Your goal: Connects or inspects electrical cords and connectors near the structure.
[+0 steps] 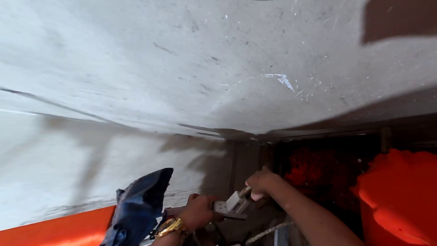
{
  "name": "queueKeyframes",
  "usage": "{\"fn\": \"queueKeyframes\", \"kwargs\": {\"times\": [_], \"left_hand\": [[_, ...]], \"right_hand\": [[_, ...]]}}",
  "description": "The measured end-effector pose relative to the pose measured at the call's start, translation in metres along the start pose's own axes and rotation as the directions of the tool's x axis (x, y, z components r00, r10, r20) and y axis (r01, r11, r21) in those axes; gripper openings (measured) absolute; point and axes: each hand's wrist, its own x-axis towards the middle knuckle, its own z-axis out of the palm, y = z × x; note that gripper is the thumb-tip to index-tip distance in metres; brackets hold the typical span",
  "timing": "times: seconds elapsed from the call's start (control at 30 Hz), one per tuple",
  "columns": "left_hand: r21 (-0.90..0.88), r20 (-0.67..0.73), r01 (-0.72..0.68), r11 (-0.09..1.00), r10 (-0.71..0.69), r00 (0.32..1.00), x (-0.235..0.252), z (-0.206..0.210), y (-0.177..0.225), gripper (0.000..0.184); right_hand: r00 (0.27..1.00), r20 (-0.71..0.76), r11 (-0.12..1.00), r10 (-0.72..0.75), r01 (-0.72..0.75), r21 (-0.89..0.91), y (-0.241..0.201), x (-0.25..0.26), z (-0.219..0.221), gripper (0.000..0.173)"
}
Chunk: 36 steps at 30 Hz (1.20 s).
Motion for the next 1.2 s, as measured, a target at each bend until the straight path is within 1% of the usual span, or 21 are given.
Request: {"fn": "queueKeyframes", "kwargs": {"times": [0.07,0.17,0.23,0.3,0.43,0.5,0.57,0.6,0.63,0.73,0.8,0.93,1.03,1.1,1.2], "left_hand": [[0.002,0.005,-0.011,1.000,0.011,1.000,0.000,0.000,-0.001,0.059],[-0.002,0.009,0.001,1.000,-0.001,1.000,0.000,0.001,-0.003,0.058],[0.001,0.027,0.020,1.000,-0.020,0.999,-0.002,0.000,-0.003,0.058],[0.002,0.025,0.028,1.000,-0.028,0.999,-0.003,0.000,-0.003,0.058],[0.000,0.016,0.028,1.000,-0.028,0.999,-0.005,-0.001,0.000,0.058],[0.001,0.024,0.032,0.999,-0.032,0.999,-0.006,0.001,0.000,0.058],[-0.009,0.021,0.024,1.000,-0.024,0.999,-0.005,0.004,0.000,0.058],[-0.014,0.017,0.014,1.000,-0.014,1.000,-0.005,0.005,0.000,0.058],[-0.025,0.007,0.000,1.000,0.000,1.000,-0.004,0.006,0.000,0.058],[-0.052,-0.008,-0.040,0.998,0.040,0.999,-0.005,0.007,0.000,0.058],[-0.043,-0.001,-0.060,0.997,0.060,0.998,-0.005,0.006,0.002,0.056],[-0.034,-0.003,-0.066,0.997,0.066,0.998,-0.008,0.004,0.010,0.054],[-0.083,-0.035,-0.055,0.995,0.052,0.998,-0.007,0.004,0.009,0.053],[-0.077,-0.021,-0.055,0.996,0.054,0.998,-0.007,0.003,0.007,0.055],[-0.022,0.044,-0.053,0.998,0.054,0.998,-0.007,0.000,0.006,0.056]], "right_hand": [[1.000,-0.014,1.000,-0.004,0.004,0.001,0.000,0.000,0.000,0.039],[0.988,-0.149,0.998,-0.028,0.035,0.045,-0.003,-0.001,-0.003,0.042],[0.977,-0.209,0.999,-0.047,0.052,0.017,-0.007,-0.004,-0.009,0.047],[0.979,-0.196,0.998,-0.061,0.060,-0.013,-0.012,-0.006,-0.011,0.046],[0.986,-0.083,0.988,-0.145,0.139,-0.069,-0.024,0.005,0.002,0.040],[0.983,-0.066,0.982,-0.170,0.163,-0.093,-0.026,0.011,0.011,0.044],[0.980,-0.072,0.979,-0.183,0.175,-0.099,-0.027,0.015,0.017,0.056],[0.980,-0.074,0.979,-0.185,0.177,-0.099,-0.027,0.017,0.019,0.060],[0.978,-0.075,0.977,-0.193,0.184,-0.104,-0.027,0.017,0.020,0.059],[0.968,-0.065,0.960,-0.244,0.231,-0.157,-0.029,0.019,0.021,0.045],[0.959,-0.055,0.948,-0.279,0.266,-0.173,-0.029,0.019,0.021,0.041],[0.951,-0.056,0.944,-0.304,0.293,-0.150,-0.027,0.021,0.021,0.043],[0.946,-0.095,0.945,-0.309,0.295,-0.138,-0.025,0.020,0.021,0.042],[0.944,-0.105,0.945,-0.312,0.296,-0.143,-0.028,0.020,0.021,0.041],[0.959,-0.065,0.954,-0.277,0.266,-0.139,-0.034,0.017,0.019,0.041]]}}
